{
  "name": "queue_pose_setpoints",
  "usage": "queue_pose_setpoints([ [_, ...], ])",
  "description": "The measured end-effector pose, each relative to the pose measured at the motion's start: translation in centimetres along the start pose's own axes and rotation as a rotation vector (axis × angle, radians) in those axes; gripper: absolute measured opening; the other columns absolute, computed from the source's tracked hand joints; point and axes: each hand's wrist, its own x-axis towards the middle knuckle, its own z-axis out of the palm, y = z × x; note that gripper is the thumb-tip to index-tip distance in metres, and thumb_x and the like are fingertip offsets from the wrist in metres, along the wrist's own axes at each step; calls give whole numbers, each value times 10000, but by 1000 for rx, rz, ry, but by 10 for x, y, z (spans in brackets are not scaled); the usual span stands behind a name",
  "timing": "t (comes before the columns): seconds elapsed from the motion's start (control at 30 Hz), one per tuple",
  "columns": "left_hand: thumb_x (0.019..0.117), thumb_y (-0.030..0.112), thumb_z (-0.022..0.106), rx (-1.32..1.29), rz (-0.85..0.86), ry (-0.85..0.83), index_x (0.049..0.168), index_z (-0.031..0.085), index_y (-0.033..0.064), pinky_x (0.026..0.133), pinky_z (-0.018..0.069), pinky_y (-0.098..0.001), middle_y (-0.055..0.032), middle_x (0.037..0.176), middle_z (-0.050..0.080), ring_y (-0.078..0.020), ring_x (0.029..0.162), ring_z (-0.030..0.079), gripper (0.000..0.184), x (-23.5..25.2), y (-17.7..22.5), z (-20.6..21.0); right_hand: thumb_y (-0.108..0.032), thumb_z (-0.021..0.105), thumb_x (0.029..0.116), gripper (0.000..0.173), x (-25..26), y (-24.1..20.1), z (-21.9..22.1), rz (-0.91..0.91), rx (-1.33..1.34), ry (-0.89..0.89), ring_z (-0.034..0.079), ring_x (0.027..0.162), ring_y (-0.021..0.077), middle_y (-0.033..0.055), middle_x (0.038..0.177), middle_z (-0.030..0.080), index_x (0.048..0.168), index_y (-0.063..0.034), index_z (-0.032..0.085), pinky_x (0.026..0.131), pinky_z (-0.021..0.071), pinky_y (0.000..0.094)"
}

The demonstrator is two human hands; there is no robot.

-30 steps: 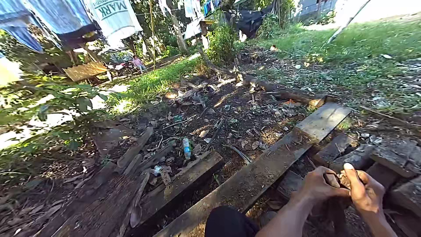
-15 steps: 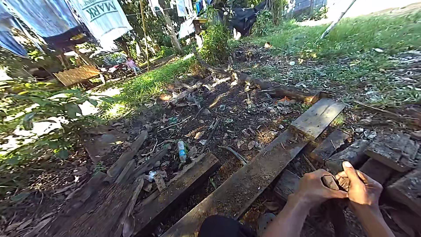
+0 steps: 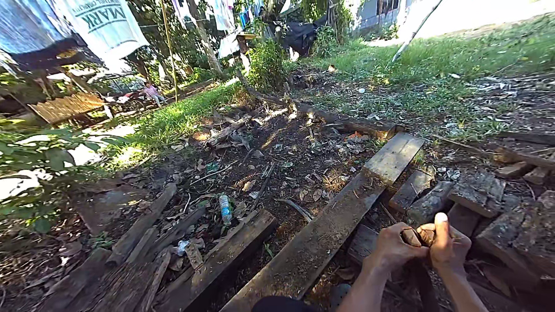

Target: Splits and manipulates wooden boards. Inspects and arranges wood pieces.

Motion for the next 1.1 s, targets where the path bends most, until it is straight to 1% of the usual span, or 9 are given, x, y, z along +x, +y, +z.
queue_pose_setpoints([
  [0.17,732,332,883,159,-42,21,1047,688,58,741,589,-491,-109,877,718,-236,803,707,460,-5,3,5,-374,456,1073,535,4,-4,0,103,-38,6,543,444,31,-65,518,572,612,-140,593,468,490,243],
  [0.33,715,356,859,208,-174,88,1089,701,99,775,576,-534,-112,920,725,-265,861,707,480,-18,14,7,-294,515,1043,466,6,-5,4,159,21,-83,542,431,28,-67,514,592,601,-161,585,446,478,219],
  [0.43,715,354,856,204,-199,138,1104,705,94,791,578,-537,-115,934,732,-271,877,713,492,-23,16,6,-334,529,1040,489,6,-5,9,151,30,-139,536,432,40,-55,513,585,590,-153,587,449,471,230],
  [0.6,673,372,879,182,-208,204,1060,710,127,736,582,-518,-63,879,724,-224,813,704,488,-28,8,8,-369,524,1037,496,3,1,10,75,7,-206,516,428,51,-58,508,553,586,-164,558,445,459,248],
  [0.83,676,374,880,201,-162,267,998,711,127,683,577,-494,-38,814,711,-199,742,691,440,-33,5,16,-411,474,1047,524,7,1,7,150,-60,-212,558,433,68,-49,520,592,607,-147,582,453,501,278],
  [0.87,686,352,879,216,-144,293,968,711,120,683,583,-483,-36,811,709,-194,744,690,402,-39,6,15,-448,457,1051,550,13,0,1,183,-80,-189,563,438,91,-27,528,592,653,-102,610,462,522,313],
  [0.93,739,257,863,194,-139,371,934,702,75,729,599,-440,-51,836,705,-180,779,690,312,-66,0,4,-535,384,1074,631,45,3,-40,314,-94,-77,574,513,137,22,619,567,874,9,633,541,568,382],
  [1.0,762,213,827,144,-226,467,912,674,33,712,588,-417,-69,789,675,-180,742,670,279,-89,-27,-29,-654,326,1044,676,77,29,-101,369,-8,84,620,547,139,-7,636,599,892,-57,604,590,594,385],
  [1.1,788,128,825,26,-372,399,949,675,-6,685,606,-401,-94,776,686,-193,700,682,258,-100,-68,-43,-645,374,1040,553,79,2,-153,295,-2,202,609,610,103,-51,743,585,1029,-134,584,630,585,355],
])
